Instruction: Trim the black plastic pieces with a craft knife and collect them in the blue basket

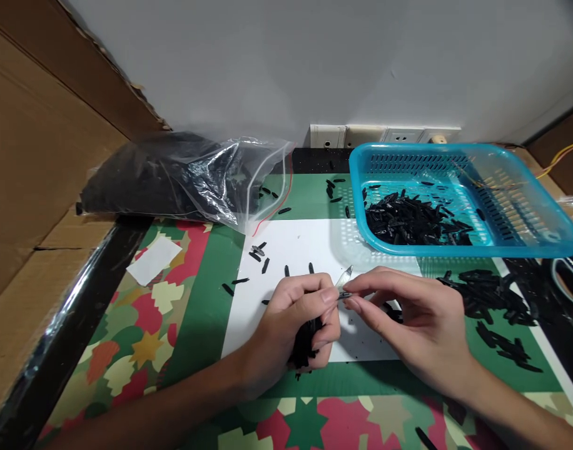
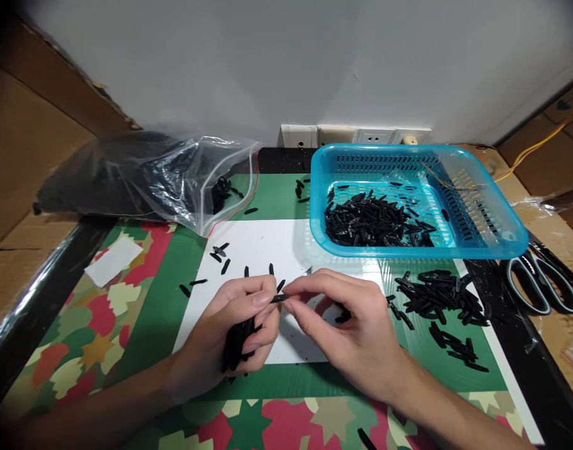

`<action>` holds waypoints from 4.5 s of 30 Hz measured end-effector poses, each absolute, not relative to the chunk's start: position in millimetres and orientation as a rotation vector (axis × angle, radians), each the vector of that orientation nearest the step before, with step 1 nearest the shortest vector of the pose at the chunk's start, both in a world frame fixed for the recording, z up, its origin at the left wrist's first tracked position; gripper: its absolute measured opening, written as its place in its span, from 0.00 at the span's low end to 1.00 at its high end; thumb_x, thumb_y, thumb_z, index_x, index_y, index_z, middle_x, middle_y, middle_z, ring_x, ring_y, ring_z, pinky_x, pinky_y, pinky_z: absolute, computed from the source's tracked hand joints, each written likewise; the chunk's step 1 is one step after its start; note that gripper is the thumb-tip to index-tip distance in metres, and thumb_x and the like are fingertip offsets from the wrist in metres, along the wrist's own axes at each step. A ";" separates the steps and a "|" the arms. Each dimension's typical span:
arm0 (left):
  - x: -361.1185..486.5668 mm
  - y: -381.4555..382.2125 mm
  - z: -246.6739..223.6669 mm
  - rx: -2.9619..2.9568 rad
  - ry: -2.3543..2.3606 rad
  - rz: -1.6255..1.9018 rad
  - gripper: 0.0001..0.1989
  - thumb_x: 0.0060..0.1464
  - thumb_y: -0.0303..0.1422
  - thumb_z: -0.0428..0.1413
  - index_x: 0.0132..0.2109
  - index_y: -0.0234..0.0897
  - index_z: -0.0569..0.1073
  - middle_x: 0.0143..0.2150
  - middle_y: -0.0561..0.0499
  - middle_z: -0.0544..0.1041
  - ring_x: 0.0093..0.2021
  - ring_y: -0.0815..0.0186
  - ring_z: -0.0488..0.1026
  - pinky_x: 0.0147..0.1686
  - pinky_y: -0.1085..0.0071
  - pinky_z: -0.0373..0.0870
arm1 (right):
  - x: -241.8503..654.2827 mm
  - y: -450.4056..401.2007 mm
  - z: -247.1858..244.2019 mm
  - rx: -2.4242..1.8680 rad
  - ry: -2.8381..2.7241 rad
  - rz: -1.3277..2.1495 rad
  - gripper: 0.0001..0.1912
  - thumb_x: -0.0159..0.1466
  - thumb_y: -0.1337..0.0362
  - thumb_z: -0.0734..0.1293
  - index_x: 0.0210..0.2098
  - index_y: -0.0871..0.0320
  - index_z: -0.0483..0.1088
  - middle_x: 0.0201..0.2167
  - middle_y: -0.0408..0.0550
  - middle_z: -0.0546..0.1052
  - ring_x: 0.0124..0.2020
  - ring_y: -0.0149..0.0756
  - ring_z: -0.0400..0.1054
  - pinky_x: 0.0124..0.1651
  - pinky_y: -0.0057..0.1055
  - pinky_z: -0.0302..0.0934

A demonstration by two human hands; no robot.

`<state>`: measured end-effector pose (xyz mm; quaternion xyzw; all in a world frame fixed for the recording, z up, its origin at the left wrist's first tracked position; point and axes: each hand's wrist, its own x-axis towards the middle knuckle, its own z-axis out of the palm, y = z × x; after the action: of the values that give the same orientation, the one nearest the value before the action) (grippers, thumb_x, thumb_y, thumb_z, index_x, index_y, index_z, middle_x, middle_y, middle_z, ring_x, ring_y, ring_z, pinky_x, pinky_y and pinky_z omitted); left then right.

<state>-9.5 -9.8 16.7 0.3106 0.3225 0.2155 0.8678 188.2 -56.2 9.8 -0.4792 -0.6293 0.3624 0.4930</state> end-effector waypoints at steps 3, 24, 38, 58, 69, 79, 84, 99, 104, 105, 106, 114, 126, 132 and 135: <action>-9.4 -9.4 17.4 0.652 0.679 0.456 0.17 0.68 0.42 0.56 0.32 0.38 0.66 0.21 0.60 0.65 0.15 0.77 0.58 0.14 0.83 0.53 | 188.5 -55.9 11.8 -1.173 -1.516 0.872 0.07 0.69 0.70 0.74 0.43 0.53 0.82 0.36 0.42 0.86 0.31 0.30 0.77 0.33 0.24 0.73; -9.6 -9.4 20.8 0.674 0.713 0.464 0.17 0.68 0.40 0.54 0.31 0.38 0.65 0.21 0.59 0.64 0.15 0.76 0.59 0.15 0.82 0.54 | 188.7 -57.6 12.0 -1.200 -1.517 0.855 0.06 0.68 0.71 0.74 0.42 0.53 0.82 0.36 0.42 0.85 0.30 0.29 0.77 0.34 0.23 0.73; -9.0 -9.3 19.3 0.658 0.701 0.499 0.15 0.65 0.39 0.56 0.31 0.38 0.67 0.20 0.59 0.64 0.14 0.76 0.58 0.13 0.82 0.53 | 188.0 -55.3 14.1 -1.199 -1.409 1.000 0.05 0.67 0.69 0.76 0.40 0.52 0.83 0.32 0.40 0.85 0.28 0.28 0.78 0.32 0.21 0.71; -8.4 -9.3 22.9 0.651 0.723 0.492 0.16 0.65 0.40 0.54 0.30 0.37 0.68 0.20 0.58 0.63 0.14 0.74 0.60 0.14 0.81 0.53 | 188.5 -54.0 14.0 -1.203 -1.365 1.036 0.02 0.66 0.67 0.77 0.38 0.54 0.84 0.30 0.44 0.84 0.27 0.31 0.75 0.29 0.25 0.70; -9.7 -9.9 18.8 0.655 0.695 0.476 0.16 0.65 0.40 0.58 0.30 0.37 0.67 0.20 0.59 0.63 0.14 0.77 0.58 0.14 0.83 0.53 | 189.4 -55.7 12.5 -1.200 -1.409 0.997 0.04 0.66 0.68 0.77 0.39 0.53 0.83 0.31 0.43 0.85 0.27 0.30 0.76 0.31 0.24 0.71; -11.0 -12.4 15.3 0.701 0.643 0.504 0.19 0.64 0.42 0.64 0.31 0.37 0.66 0.20 0.61 0.62 0.15 0.79 0.57 0.15 0.84 0.54 | 189.3 -55.8 14.1 -1.217 -1.404 1.018 0.05 0.67 0.67 0.77 0.41 0.52 0.83 0.34 0.40 0.86 0.26 0.27 0.77 0.31 0.22 0.71; -11.4 -12.4 15.8 0.699 0.650 0.509 0.19 0.64 0.42 0.64 0.31 0.37 0.67 0.20 0.61 0.63 0.15 0.79 0.58 0.15 0.84 0.54 | 190.2 -55.9 14.8 -1.205 -1.412 1.017 0.04 0.67 0.67 0.77 0.40 0.51 0.82 0.32 0.38 0.85 0.26 0.27 0.76 0.30 0.22 0.70; -9.9 -11.5 17.3 0.669 0.685 0.507 0.17 0.63 0.40 0.62 0.30 0.37 0.67 0.20 0.61 0.63 0.15 0.78 0.57 0.14 0.84 0.53 | 189.8 -57.0 13.1 -1.192 -1.447 0.944 0.05 0.66 0.69 0.77 0.39 0.52 0.81 0.32 0.39 0.84 0.27 0.27 0.74 0.31 0.24 0.69; -10.9 -11.9 15.6 0.665 0.691 0.510 0.17 0.63 0.41 0.61 0.31 0.37 0.67 0.20 0.61 0.63 0.14 0.78 0.57 0.14 0.83 0.52 | 189.9 -56.5 12.9 -1.188 -1.451 0.931 0.05 0.66 0.69 0.77 0.39 0.52 0.81 0.31 0.38 0.84 0.26 0.27 0.74 0.31 0.23 0.69; -11.1 -11.9 15.2 0.669 0.693 0.506 0.17 0.63 0.40 0.61 0.31 0.37 0.67 0.20 0.61 0.63 0.14 0.77 0.58 0.14 0.83 0.52 | 190.0 -56.5 12.9 -1.189 -1.455 0.926 0.05 0.66 0.68 0.77 0.39 0.52 0.81 0.31 0.38 0.84 0.27 0.27 0.74 0.31 0.23 0.69; -11.2 -11.8 15.0 0.670 0.696 0.505 0.17 0.63 0.41 0.61 0.31 0.38 0.67 0.20 0.61 0.63 0.14 0.77 0.57 0.14 0.83 0.52 | 190.1 -56.6 12.9 -1.190 -1.463 0.919 0.05 0.66 0.68 0.77 0.39 0.52 0.81 0.31 0.38 0.84 0.27 0.27 0.74 0.31 0.23 0.69; -9.5 -9.4 16.8 0.631 0.701 0.485 0.14 0.62 0.39 0.56 0.30 0.37 0.70 0.19 0.59 0.63 0.14 0.76 0.56 0.13 0.81 0.52 | 195.2 -58.0 14.7 -1.131 -1.713 0.695 0.07 0.69 0.73 0.74 0.43 0.56 0.78 0.33 0.42 0.83 0.29 0.30 0.76 0.33 0.27 0.70; -8.5 -9.9 11.8 0.589 0.636 0.413 0.10 0.51 0.31 0.52 0.29 0.32 0.77 0.17 0.55 0.63 0.14 0.74 0.53 0.12 0.77 0.51 | 235.3 -48.4 22.8 -1.634 -1.340 -0.069 0.13 0.70 0.64 0.73 0.54 0.49 0.79 0.39 0.53 0.83 0.34 0.47 0.75 0.37 0.44 0.66; -7.6 -18.3 13.6 0.724 0.765 0.389 0.16 0.51 0.32 0.52 0.42 0.30 0.80 0.19 0.56 0.67 0.18 0.71 0.58 0.19 0.75 0.60 | 210.5 -57.6 26.3 -1.192 -1.889 0.285 0.10 0.69 0.73 0.71 0.45 0.51 0.77 0.30 0.46 0.82 0.27 0.38 0.75 0.29 0.35 0.66; -7.1 -23.1 13.0 0.690 0.911 0.382 0.20 0.50 0.33 0.52 0.50 0.35 0.73 0.19 0.58 0.69 0.20 0.68 0.62 0.22 0.74 0.62 | 197.2 -59.2 19.9 -1.051 -2.025 0.424 0.10 0.70 0.74 0.70 0.48 0.57 0.76 0.31 0.48 0.81 0.28 0.36 0.73 0.31 0.34 0.64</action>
<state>-7.1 -23.1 13.0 0.3245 0.4285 0.1795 0.8239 197.2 -59.2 19.9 -0.4152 -0.8002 0.1676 0.3991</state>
